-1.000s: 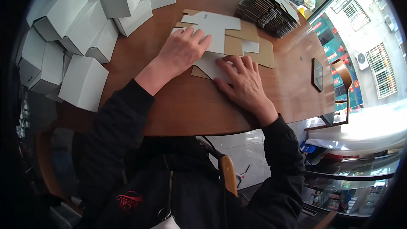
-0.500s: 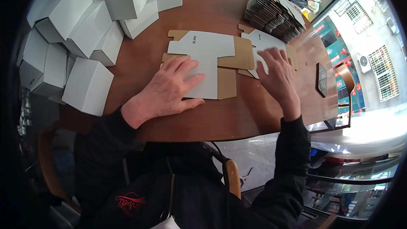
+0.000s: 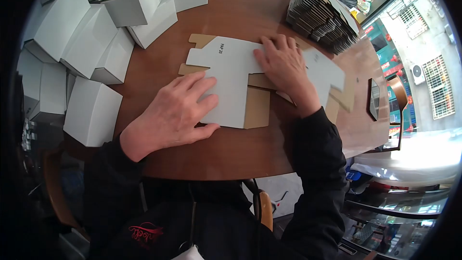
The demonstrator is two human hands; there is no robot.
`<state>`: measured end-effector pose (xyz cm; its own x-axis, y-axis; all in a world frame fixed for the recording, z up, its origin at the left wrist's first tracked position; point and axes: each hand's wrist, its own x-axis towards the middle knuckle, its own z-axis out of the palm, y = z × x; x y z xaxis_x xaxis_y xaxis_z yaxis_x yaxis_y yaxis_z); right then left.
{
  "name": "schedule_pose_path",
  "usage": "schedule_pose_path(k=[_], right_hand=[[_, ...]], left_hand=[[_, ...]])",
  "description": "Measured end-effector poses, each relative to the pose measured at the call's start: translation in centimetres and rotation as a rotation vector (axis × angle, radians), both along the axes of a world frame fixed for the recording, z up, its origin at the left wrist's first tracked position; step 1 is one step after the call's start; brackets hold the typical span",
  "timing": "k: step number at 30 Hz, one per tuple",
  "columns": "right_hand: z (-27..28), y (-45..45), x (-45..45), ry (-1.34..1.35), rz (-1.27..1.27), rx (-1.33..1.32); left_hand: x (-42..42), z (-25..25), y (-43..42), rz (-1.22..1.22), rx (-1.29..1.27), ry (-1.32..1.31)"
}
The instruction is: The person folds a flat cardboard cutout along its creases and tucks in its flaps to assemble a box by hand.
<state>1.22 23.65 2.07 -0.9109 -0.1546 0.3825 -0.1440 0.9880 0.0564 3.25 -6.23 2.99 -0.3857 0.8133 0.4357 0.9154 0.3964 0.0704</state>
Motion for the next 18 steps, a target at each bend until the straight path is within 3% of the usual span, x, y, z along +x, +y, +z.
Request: schedule_pose_path(k=[1, 7, 12, 15, 18], right_hand=[[0.5, -0.1, 0.1, -0.077, -0.121, 0.019], [0.8, -0.8, 0.4, -0.126, -0.12, -0.058], [-1.2, -1.7, -0.3, 0.161, 0.055, 0.015], [-0.2, 1.3, -1.4, 0.105, 0.34, -0.081], [1.3, 5.2, -1.6, 0.271, 0.495, 0.064]], left_hand=[[-0.2, 0.1, -0.5, 0.031, -0.039, -0.02], [-1.0, 0.3, -1.4, 0.204, -0.125, 0.038], [-0.5, -1.0, 0.6, 0.009, 0.17, 0.087], [-0.5, -1.6, 0.4, -0.014, 0.135, 0.06], [0.0, -1.5, 0.4, -0.011, 0.122, 0.02]])
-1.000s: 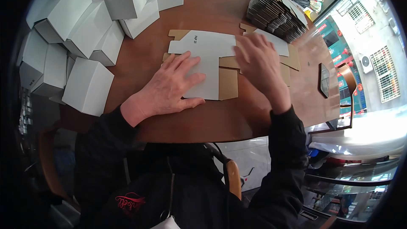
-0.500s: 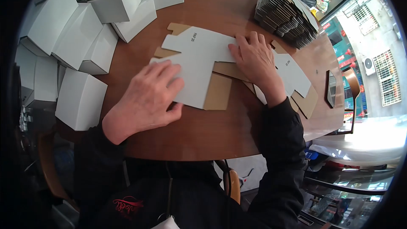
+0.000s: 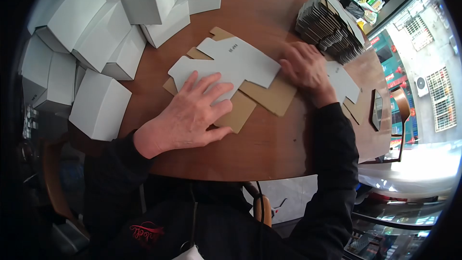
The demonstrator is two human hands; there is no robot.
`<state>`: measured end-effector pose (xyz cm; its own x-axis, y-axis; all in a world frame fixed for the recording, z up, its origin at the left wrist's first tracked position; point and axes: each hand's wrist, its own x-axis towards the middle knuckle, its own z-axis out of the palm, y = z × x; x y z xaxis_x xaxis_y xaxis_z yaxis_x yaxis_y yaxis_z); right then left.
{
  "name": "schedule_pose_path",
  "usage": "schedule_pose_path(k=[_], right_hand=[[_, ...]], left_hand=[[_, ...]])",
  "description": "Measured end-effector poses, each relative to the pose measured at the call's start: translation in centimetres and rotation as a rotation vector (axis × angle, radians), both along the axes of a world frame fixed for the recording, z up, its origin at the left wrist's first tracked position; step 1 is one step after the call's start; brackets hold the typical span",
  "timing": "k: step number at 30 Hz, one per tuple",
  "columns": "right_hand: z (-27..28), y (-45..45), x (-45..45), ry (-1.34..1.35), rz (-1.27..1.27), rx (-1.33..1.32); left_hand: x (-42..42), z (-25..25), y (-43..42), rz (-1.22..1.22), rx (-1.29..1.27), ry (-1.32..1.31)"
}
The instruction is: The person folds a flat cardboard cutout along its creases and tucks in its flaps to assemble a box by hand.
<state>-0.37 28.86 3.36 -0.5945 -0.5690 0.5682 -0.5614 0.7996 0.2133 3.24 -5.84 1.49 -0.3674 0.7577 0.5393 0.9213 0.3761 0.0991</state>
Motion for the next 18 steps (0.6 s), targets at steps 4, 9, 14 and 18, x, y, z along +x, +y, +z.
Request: schedule_pose_path(k=[4, 9, 14, 18], right_hand=[[0.0, 2.3, 0.0, 0.059, -0.084, -0.054], [0.0, -2.5, 0.7, -0.183, -0.327, -0.022], [0.9, -9.9, 3.3, -0.413, -0.513, -0.135], [0.4, -10.3, 4.4, -0.425, -0.449, -0.202]], left_hand=[[0.6, 0.2, -0.3, -0.001, -0.058, -0.11], [0.1, 0.5, -0.3, -0.065, -0.041, -0.07], [-0.5, 1.0, -0.9, -0.085, -0.053, -0.137], [-1.8, -0.5, -1.2, -0.067, 0.039, -0.242]])
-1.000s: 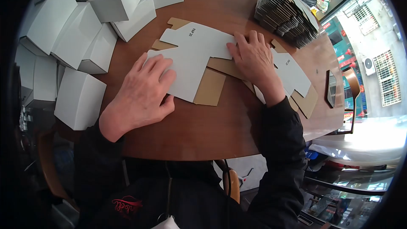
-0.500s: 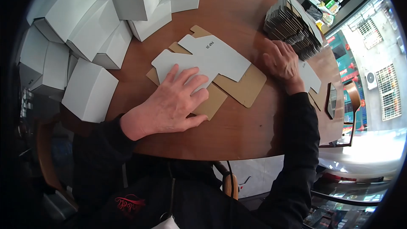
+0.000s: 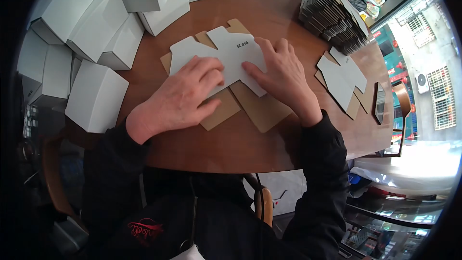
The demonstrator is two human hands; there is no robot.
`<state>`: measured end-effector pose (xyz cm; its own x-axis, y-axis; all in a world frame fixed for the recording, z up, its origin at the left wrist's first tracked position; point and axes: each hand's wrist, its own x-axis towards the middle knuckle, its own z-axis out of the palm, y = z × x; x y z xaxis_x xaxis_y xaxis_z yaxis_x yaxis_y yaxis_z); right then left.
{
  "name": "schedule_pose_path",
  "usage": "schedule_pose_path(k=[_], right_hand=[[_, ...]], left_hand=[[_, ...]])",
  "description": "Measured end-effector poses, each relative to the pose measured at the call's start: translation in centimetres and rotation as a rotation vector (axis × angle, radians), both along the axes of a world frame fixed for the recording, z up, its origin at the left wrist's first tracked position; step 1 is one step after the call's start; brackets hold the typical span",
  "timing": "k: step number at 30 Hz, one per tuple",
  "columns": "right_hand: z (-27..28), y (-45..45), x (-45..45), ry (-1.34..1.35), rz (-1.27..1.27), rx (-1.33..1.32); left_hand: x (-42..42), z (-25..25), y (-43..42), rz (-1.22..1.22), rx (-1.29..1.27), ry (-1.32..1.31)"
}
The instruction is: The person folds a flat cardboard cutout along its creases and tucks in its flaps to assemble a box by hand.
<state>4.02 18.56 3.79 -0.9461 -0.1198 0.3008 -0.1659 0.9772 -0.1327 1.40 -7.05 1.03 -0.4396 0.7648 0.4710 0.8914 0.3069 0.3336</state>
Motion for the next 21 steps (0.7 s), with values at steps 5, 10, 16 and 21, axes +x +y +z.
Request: schedule_pose_path(k=[5, 10, 16, 21], right_hand=[[1.7, 0.7, 0.2, -0.346, -0.064, -0.56], [1.0, 1.1, 0.3, -0.275, 0.02, -0.916], [0.5, 1.6, -0.2, -0.256, 0.052, -0.906], [0.5, 2.2, -0.4, -0.374, 0.062, -0.789]], left_hand=[[-0.5, 0.0, -0.5, 0.203, -0.04, 0.08], [0.0, 1.2, -1.2, 0.567, -0.28, 0.036], [-0.2, 1.4, -1.3, 0.52, -0.306, 0.032], [-0.4, 2.0, -1.1, 0.487, -0.314, -0.009]])
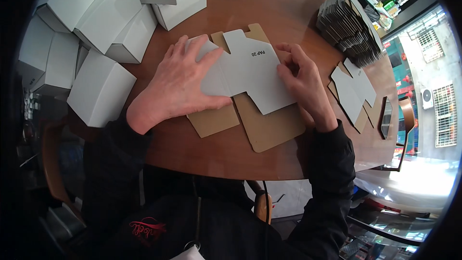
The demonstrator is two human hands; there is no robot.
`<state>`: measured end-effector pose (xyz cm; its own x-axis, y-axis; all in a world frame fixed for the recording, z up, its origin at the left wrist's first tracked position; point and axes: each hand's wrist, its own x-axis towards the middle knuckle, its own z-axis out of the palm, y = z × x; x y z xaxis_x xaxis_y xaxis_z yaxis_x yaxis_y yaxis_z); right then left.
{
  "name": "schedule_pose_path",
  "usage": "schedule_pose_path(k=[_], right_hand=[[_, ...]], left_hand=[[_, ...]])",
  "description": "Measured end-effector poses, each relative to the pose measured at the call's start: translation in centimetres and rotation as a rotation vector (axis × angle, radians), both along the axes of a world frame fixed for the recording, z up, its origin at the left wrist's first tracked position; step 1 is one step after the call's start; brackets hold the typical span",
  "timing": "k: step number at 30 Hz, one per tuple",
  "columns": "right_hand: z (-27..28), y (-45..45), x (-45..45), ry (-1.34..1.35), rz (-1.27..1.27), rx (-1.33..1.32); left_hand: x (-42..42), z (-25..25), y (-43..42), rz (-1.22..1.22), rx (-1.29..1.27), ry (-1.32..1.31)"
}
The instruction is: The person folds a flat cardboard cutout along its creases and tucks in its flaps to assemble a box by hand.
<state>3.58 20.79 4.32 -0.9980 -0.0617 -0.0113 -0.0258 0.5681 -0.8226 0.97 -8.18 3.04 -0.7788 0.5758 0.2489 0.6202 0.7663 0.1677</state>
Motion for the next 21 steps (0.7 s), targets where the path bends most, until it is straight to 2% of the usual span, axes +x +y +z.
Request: schedule_pose_path(k=[4, 9, 15, 21], right_hand=[[1.8, -1.2, 1.4, 0.07, 0.206, 0.136], [3.0, 0.3, 2.0, 0.096, 0.399, 0.296], [2.7, -0.6, 2.7, 0.167, 0.301, 0.369], [1.8, -1.3, 2.3, 0.28, 0.2, 0.596]], left_hand=[[-0.7, -1.5, 0.3, -0.063, 0.19, 0.135], [-0.6, -1.6, 0.5, -0.05, 0.157, 0.21], [-0.2, -1.5, 1.2, -0.05, 0.156, 0.394], [1.1, -0.5, 1.6, 0.007, -0.093, 0.44]])
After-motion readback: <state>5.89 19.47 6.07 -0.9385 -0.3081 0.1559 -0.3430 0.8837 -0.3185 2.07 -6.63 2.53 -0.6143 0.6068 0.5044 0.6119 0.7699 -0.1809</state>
